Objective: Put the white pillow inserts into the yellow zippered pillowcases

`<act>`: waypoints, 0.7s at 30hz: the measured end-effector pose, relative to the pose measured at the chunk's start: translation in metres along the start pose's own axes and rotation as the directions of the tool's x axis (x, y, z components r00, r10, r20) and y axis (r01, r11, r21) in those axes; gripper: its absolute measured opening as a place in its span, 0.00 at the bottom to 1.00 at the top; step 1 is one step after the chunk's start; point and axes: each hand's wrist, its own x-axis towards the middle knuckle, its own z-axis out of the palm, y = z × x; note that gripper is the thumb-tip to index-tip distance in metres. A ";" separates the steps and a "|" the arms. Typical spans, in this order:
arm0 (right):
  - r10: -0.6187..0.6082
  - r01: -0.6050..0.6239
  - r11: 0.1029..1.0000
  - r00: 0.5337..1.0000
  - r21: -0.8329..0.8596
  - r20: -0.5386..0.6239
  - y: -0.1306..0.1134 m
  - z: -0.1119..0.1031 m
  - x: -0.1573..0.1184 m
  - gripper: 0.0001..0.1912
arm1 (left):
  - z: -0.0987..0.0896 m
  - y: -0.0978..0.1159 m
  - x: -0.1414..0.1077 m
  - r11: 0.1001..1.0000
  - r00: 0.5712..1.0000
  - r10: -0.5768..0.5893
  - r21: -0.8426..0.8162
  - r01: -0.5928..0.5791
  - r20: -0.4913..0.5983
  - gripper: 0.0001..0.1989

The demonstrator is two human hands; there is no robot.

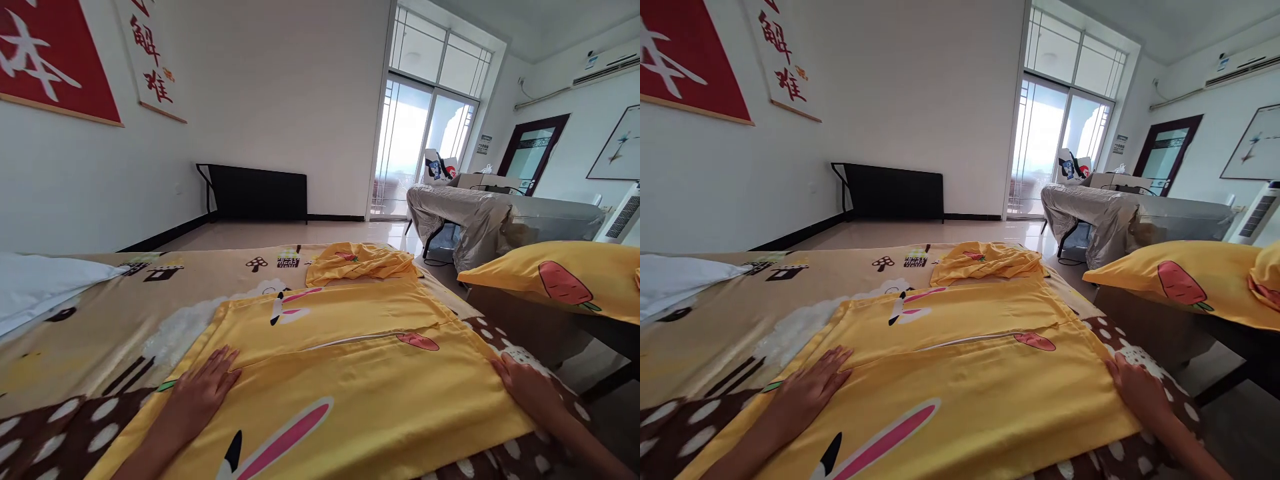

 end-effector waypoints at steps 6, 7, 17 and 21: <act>-0.051 0.035 0.994 0.986 -0.101 -0.158 -0.005 -0.014 -0.001 0.19 | -0.002 0.008 -0.002 0.994 0.999 0.023 0.109 -0.020 -0.024 0.27; -0.089 0.064 0.991 0.969 -0.116 -0.230 -0.017 -0.019 -0.004 0.19 | -0.001 0.022 -0.003 0.992 0.997 0.053 0.122 -0.046 -0.056 0.27; -0.768 0.687 0.559 0.640 0.464 -0.021 -0.201 -0.050 -0.005 0.33 | -0.004 0.142 -0.023 0.962 0.944 0.267 0.010 -0.274 0.195 0.30; -0.696 0.605 0.656 0.716 0.451 0.053 -0.150 -0.026 0.022 0.31 | -0.007 0.074 -0.036 0.988 0.976 0.143 0.039 -0.151 0.162 0.30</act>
